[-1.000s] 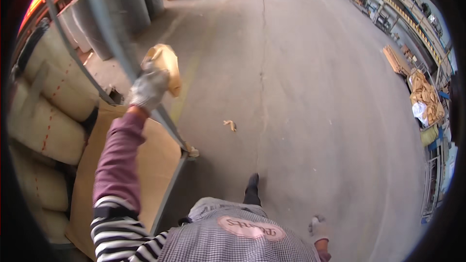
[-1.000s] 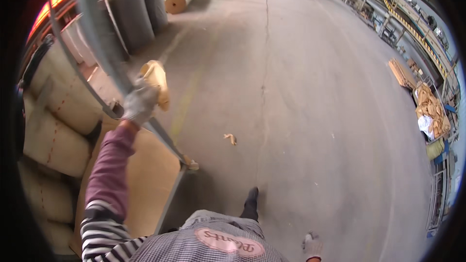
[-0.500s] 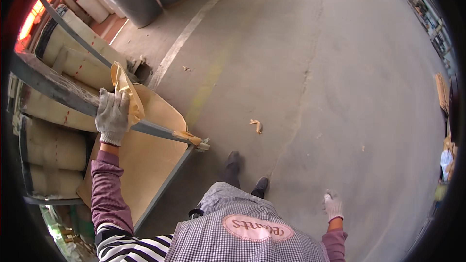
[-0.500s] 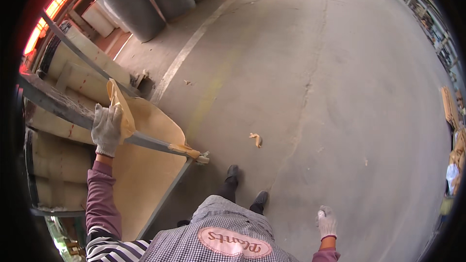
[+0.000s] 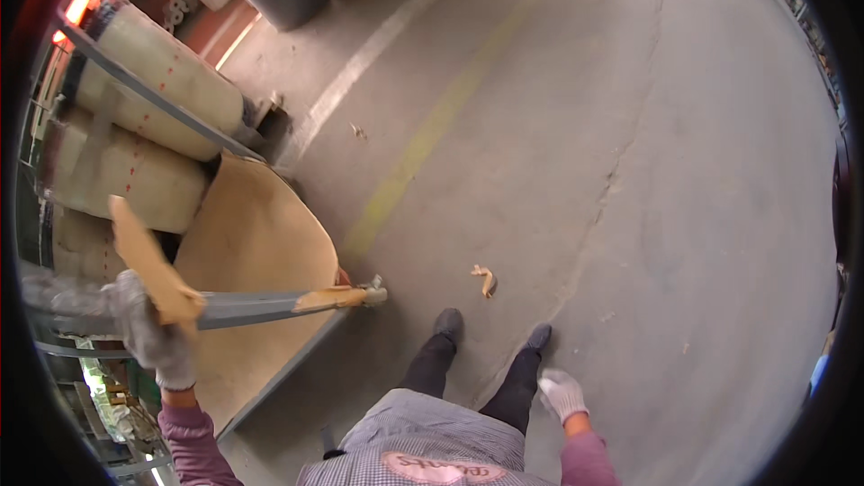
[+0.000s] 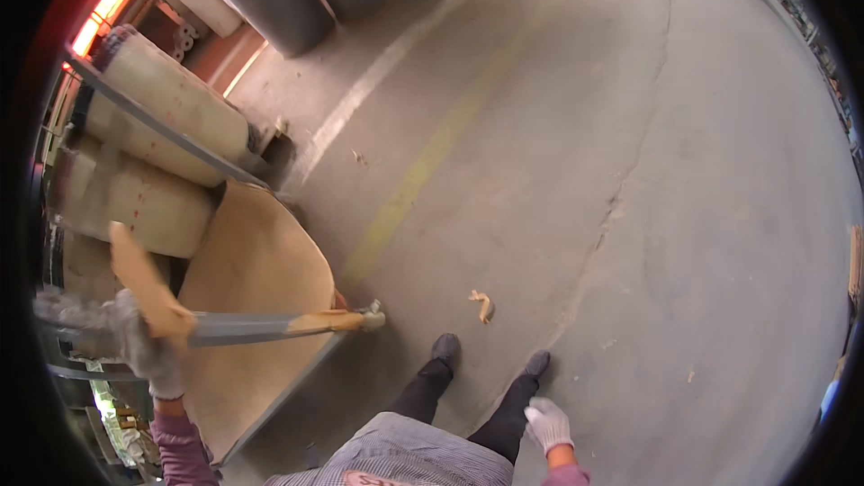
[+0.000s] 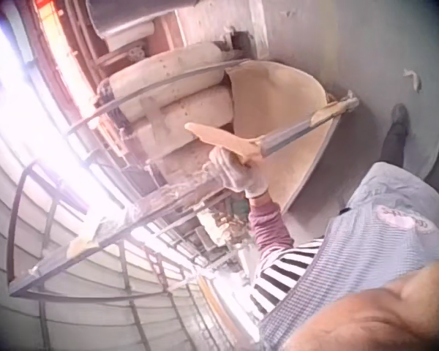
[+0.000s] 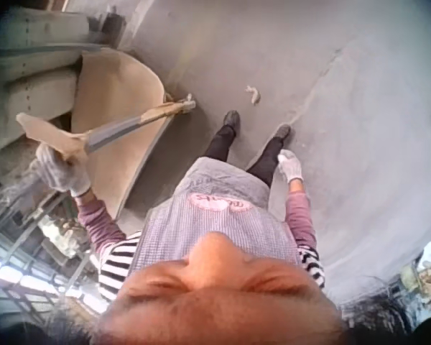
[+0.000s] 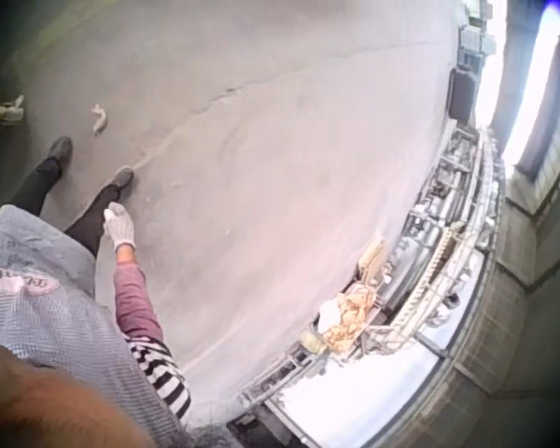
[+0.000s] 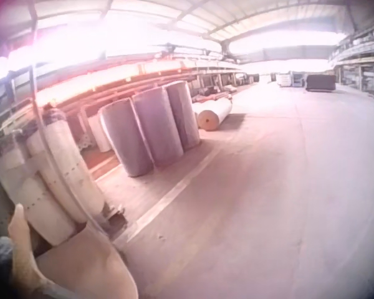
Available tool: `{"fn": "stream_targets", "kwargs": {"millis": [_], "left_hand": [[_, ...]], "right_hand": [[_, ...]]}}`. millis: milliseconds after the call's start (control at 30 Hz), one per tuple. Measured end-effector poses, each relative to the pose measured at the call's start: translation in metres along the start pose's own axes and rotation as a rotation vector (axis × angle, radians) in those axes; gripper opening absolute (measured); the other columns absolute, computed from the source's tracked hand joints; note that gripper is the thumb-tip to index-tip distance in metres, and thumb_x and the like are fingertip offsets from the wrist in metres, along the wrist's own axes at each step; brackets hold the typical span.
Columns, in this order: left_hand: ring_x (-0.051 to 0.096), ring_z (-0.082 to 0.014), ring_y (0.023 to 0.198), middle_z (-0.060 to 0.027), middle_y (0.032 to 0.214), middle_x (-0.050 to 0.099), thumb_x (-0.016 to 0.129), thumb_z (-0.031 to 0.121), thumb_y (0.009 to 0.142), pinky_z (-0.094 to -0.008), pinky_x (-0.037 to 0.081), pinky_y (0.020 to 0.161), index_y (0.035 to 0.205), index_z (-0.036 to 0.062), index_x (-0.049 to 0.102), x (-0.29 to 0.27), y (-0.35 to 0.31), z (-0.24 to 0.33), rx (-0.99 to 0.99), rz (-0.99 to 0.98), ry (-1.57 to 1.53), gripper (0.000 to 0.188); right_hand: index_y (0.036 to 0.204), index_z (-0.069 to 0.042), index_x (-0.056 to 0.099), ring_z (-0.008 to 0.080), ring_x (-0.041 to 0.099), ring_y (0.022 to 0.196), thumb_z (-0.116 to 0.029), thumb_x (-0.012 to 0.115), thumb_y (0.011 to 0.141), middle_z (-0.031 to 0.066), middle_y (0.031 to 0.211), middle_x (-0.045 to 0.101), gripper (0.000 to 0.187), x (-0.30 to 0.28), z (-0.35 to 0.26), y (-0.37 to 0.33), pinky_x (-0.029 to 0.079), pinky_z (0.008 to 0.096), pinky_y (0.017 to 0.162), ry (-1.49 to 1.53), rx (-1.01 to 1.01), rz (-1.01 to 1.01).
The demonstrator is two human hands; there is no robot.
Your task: The person moves a metal frame, gathers green plastic straps from the floor, and pushes a metal cart. They then pick up pieces of brown paper from the floor and the cart and place them onto a large pile.
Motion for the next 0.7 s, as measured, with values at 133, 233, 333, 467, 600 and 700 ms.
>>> {"fn": "stream_targets", "kwargs": {"millis": [133,233,333,467,600,700], "left_hand": [[0.057,-0.0364,0.115,-0.0209,0.116,0.061,0.066,0.016,0.08,-0.0513,0.042,0.1,0.116,0.0005,0.059,0.037,-0.105,0.012,-0.61,-0.125,-0.081,0.04],[0.059,-0.0359,0.109,-0.0189,0.112,0.062,0.067,0.017,0.079,-0.0462,0.046,0.094,0.113,0.0001,0.06,0.13,-0.139,0.16,-0.023,-0.674,-0.458,0.039],[0.062,-0.0351,0.101,-0.0172,0.111,0.063,0.068,0.02,0.077,-0.0416,0.049,0.086,0.11,0.0017,0.062,0.178,-0.228,0.167,-0.286,-0.917,-0.492,0.038],[0.063,-0.0237,0.076,-0.0105,0.084,0.065,0.063,0.021,0.086,-0.0374,0.05,0.066,0.103,0.0003,0.063,0.133,-0.306,0.071,-0.442,-0.792,-0.085,0.026],[0.064,-0.022,0.073,-0.0076,0.077,0.065,0.061,0.016,0.087,-0.0356,0.049,0.064,0.094,0.0019,0.064,0.105,-0.329,0.047,-1.342,-0.861,-0.062,0.017],[0.064,-0.0225,0.073,-0.0076,0.077,0.066,0.062,0.015,0.086,-0.0356,0.05,0.065,0.092,0.0025,0.065,0.139,-0.343,0.093,-1.339,-0.901,-0.116,0.015]], "right_hand": [[0.129,-0.005,0.053,0.0317,0.052,0.119,-0.035,0.06,0.08,0.017,0.13,0.054,0.057,0.064,-0.055,0.136,0.041,0.037,0.101,-0.136,-0.016,-0.358],[0.132,-0.007,0.048,0.0299,0.052,0.119,-0.041,0.067,0.073,0.0202,0.128,0.054,0.071,0.128,-0.001,0.257,0.043,0.0364,0.1,-0.169,0.042,-0.131],[0.131,-0.005,0.048,0.0331,0.055,0.116,-0.042,0.07,0.073,0.0214,0.126,0.055,0.072,0.164,0.027,0.336,0.046,0.0389,0.096,-0.25,0.24,-0.08],[0.128,-0.005,0.051,0.0354,0.056,0.115,-0.041,0.072,0.072,0.0229,0.127,0.053,0.07,0.245,0.033,0.412,0.048,0.0401,0.094,-0.167,0.519,-0.137],[0.123,-0.004,0.055,0.036,0.06,0.106,-0.039,0.07,0.073,0.0223,0.115,0.061,0.063,0.316,0.057,0.452,0.049,0.0415,0.092,-0.038,0.631,-0.087],[0.119,-0.006,0.058,0.0349,0.067,0.087,-0.033,0.066,0.078,0.0186,0.093,0.068,0.05,0.32,0.104,0.496,0.055,0.0412,0.076,-0.052,0.52,-0.178]]}}
Point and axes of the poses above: each hand's wrist, its own y-axis towards the middle knuckle, its own x-axis out of the palm, z = x × y, the point moved 10 cm from there along y, towards the middle knuckle
